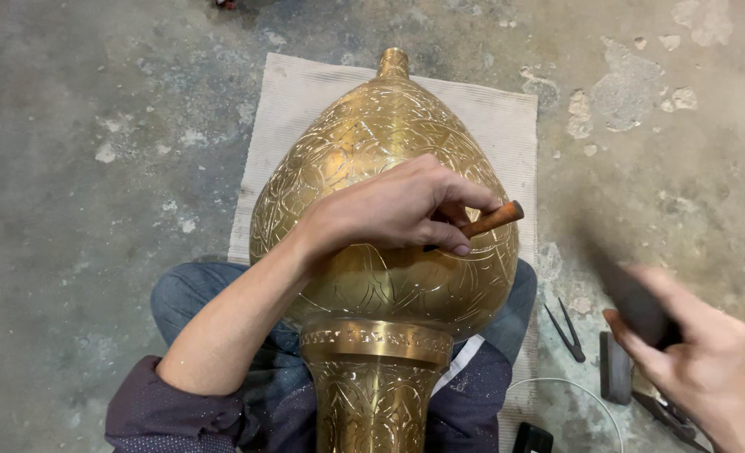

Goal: The person sits cross-legged on the floor holding a large engraved brass vessel between their legs. They hold a chisel against the vessel's surface with one hand and strike it with a wooden mallet in the other hand, repositioning the chisel repeatedly to work the decorated metal surface.

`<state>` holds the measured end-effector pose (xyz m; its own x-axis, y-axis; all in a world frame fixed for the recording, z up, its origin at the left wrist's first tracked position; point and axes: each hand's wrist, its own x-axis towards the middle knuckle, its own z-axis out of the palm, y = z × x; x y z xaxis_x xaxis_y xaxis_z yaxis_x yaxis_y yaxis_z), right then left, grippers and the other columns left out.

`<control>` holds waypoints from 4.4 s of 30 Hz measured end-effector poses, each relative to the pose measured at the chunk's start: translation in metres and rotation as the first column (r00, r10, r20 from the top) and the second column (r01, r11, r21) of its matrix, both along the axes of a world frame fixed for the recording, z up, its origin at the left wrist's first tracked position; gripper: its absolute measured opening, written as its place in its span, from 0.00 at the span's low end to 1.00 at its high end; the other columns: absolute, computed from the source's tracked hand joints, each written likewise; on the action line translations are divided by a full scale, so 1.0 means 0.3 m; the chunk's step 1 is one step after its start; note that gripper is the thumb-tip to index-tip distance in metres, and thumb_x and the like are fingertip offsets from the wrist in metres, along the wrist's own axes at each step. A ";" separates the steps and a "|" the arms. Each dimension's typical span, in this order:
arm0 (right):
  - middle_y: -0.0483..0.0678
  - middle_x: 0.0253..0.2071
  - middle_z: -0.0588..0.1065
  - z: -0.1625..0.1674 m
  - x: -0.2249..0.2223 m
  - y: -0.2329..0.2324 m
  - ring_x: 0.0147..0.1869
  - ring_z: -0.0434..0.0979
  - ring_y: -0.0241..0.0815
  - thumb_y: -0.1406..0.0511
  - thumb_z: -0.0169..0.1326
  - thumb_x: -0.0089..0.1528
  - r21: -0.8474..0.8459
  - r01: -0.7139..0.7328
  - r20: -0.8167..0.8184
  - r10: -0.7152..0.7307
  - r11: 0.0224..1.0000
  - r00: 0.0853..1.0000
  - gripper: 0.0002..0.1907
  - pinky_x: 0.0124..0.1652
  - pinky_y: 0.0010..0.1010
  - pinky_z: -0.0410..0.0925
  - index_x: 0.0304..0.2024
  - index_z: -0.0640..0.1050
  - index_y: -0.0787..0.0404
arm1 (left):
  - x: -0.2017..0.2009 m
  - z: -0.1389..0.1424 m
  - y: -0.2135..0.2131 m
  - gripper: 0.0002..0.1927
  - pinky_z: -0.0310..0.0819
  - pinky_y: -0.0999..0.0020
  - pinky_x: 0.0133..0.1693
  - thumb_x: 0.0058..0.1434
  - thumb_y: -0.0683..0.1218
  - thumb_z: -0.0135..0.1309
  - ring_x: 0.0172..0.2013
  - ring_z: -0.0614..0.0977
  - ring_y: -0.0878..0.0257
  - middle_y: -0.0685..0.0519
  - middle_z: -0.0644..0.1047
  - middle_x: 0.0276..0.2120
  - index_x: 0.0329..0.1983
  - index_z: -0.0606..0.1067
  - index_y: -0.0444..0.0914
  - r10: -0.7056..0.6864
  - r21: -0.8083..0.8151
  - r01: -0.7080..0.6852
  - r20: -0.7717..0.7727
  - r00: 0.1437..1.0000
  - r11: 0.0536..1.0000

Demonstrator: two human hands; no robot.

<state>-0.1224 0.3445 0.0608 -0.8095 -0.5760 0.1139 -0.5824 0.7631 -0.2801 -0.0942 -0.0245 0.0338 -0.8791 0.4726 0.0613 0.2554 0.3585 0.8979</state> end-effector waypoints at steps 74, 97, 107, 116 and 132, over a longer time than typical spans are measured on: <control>0.56 0.46 0.78 0.078 -0.016 0.060 0.45 0.81 0.45 0.68 0.62 0.63 -0.167 0.127 0.172 -0.098 0.978 0.980 0.30 0.44 0.29 0.77 0.66 0.69 0.56 | 0.075 -0.060 0.032 0.15 0.82 0.67 0.29 0.56 0.47 0.64 0.26 0.86 0.66 0.56 0.86 0.35 0.48 0.81 0.45 0.228 0.046 -0.224 -0.235 0.945 0.974; 0.49 0.38 0.79 0.133 0.004 -0.013 0.37 0.81 0.43 0.72 0.64 0.58 0.034 0.171 0.168 -0.174 0.985 0.970 0.28 0.35 0.34 0.77 0.61 0.74 0.57 | 0.098 -0.078 0.041 0.17 0.80 0.70 0.31 0.56 0.48 0.64 0.26 0.84 0.71 0.57 0.85 0.35 0.49 0.81 0.44 0.269 0.150 -0.230 -0.349 0.898 0.962; 0.54 0.39 0.79 0.132 0.002 0.015 0.37 0.82 0.44 0.71 0.61 0.64 -0.112 0.102 0.152 -0.085 0.988 0.985 0.21 0.35 0.31 0.75 0.59 0.75 0.59 | 0.099 -0.091 0.047 0.12 0.78 0.70 0.25 0.58 0.50 0.62 0.22 0.81 0.70 0.59 0.84 0.30 0.46 0.81 0.45 0.231 0.068 -0.220 -0.280 0.932 0.973; 0.52 0.39 0.79 0.121 0.023 0.023 0.37 0.80 0.38 0.68 0.62 0.64 -0.138 0.103 0.047 -0.097 0.985 0.994 0.26 0.37 0.27 0.75 0.64 0.72 0.62 | 0.109 -0.088 0.053 0.15 0.75 0.72 0.23 0.56 0.50 0.62 0.19 0.78 0.72 0.59 0.83 0.27 0.47 0.81 0.45 0.262 0.095 -0.244 -0.294 0.919 0.965; 0.52 0.35 0.82 0.146 0.057 -0.029 0.30 0.81 0.40 0.69 0.64 0.54 0.160 0.137 0.017 -0.142 0.978 0.990 0.27 0.32 0.30 0.74 0.57 0.78 0.54 | 0.136 -0.094 0.046 0.08 0.73 0.71 0.25 0.58 0.50 0.64 0.20 0.78 0.71 0.59 0.82 0.24 0.35 0.79 0.42 0.257 0.062 -0.251 -0.306 0.916 0.966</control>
